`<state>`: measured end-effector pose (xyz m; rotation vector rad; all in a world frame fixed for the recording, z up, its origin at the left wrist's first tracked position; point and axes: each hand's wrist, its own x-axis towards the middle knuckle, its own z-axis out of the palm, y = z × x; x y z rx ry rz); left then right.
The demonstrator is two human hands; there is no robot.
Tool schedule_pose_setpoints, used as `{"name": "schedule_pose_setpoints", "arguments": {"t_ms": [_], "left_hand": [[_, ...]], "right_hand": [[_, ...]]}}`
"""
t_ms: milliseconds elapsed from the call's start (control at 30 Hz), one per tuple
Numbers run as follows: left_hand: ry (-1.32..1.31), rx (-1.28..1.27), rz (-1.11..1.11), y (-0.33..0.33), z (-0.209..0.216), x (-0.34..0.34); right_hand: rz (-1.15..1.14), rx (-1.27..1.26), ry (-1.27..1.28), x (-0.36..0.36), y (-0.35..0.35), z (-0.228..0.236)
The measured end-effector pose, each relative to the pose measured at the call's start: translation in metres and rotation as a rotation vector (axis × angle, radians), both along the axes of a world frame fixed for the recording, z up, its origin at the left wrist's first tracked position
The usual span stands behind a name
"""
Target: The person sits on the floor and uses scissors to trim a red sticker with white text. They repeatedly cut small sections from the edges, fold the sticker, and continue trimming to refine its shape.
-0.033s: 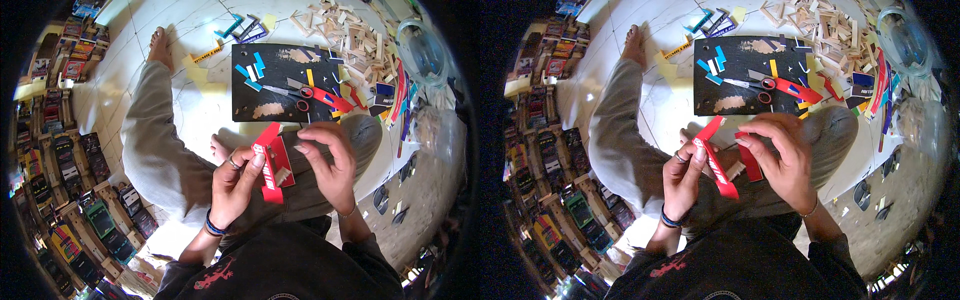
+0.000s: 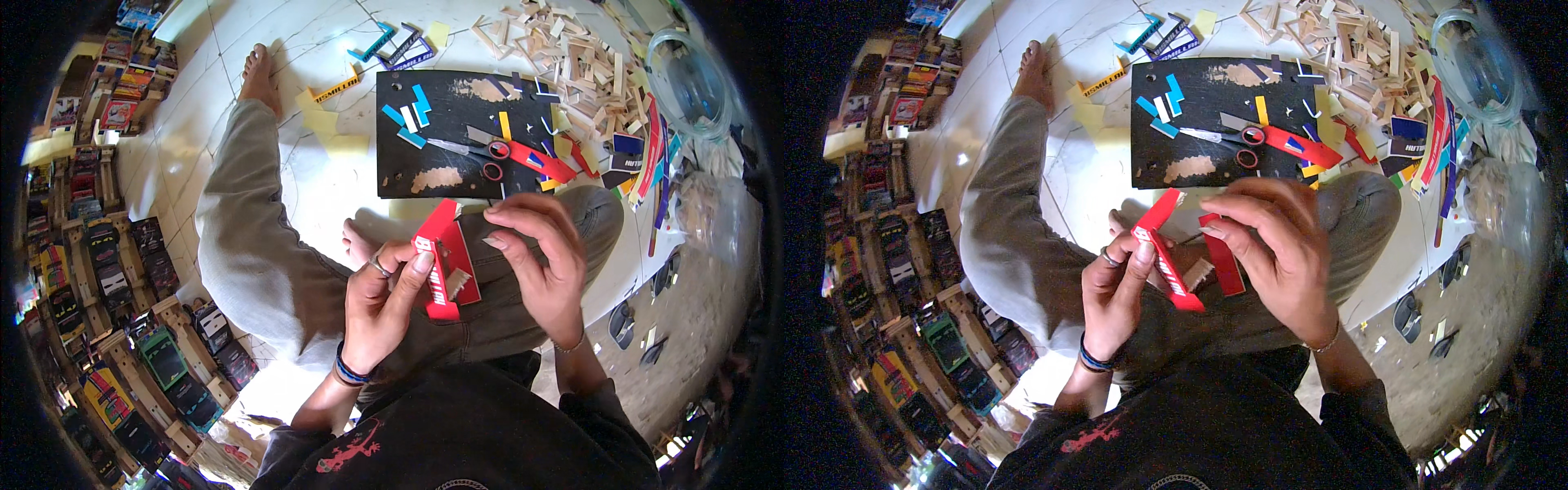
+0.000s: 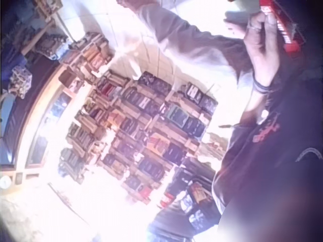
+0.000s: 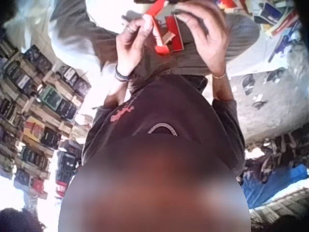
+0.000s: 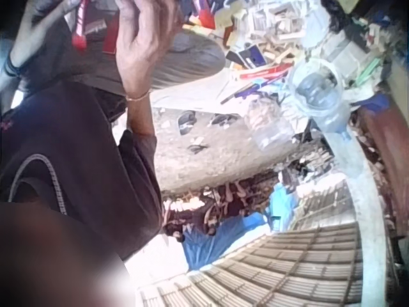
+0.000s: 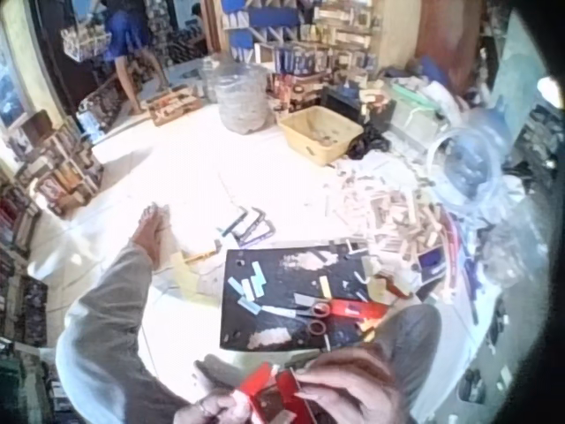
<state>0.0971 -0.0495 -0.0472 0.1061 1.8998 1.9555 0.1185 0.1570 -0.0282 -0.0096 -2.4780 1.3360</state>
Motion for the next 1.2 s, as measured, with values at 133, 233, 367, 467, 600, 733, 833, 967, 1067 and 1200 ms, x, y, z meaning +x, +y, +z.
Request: {"name": "schedule_pose_setpoints", "arguments": {"t_ms": [133, 233, 367, 467, 600, 733, 833, 967, 1067, 1200], "left_hand": [[0.014, -0.115, -0.067, 0.0, 0.001, 0.001], [0.01, -0.146, -0.102, 0.0, 0.002, 0.003], [0.061, -0.132, -0.117, 0.001, 0.002, 0.003], [0.031, -0.11, -0.125, 0.002, 0.004, 0.004], [-0.063, -0.066, -0.159, 0.0, 0.01, 0.006], [-0.011, -0.108, -0.187, -0.001, 0.01, 0.005], [-0.004, -0.103, -0.18, -0.002, 0.01, 0.005], [0.024, -0.092, -0.189, -0.003, 0.011, 0.004], [0.024, -0.094, -0.186, -0.002, 0.012, 0.003], [0.044, -0.146, -0.191, -0.002, 0.014, 0.002]], "right_hand": [[0.16, 0.267, 0.06, -0.009, 0.013, 0.01], [0.259, 0.394, 0.106, -0.015, 0.016, 0.008], [0.396, 0.531, 0.091, -0.016, 0.02, 0.005], [0.394, 0.561, 0.097, -0.013, 0.02, 0.003], [0.438, 0.534, 0.15, -0.011, 0.018, 0.002], [0.415, 0.489, 0.131, -0.01, 0.014, 0.001], [0.402, 0.482, 0.137, -0.011, 0.012, 0.001], [0.4, 0.459, 0.113, -0.011, 0.011, 0.003], [0.401, 0.475, 0.101, -0.012, 0.012, 0.004], [0.405, 0.462, 0.087, -0.013, 0.014, 0.004]]}}
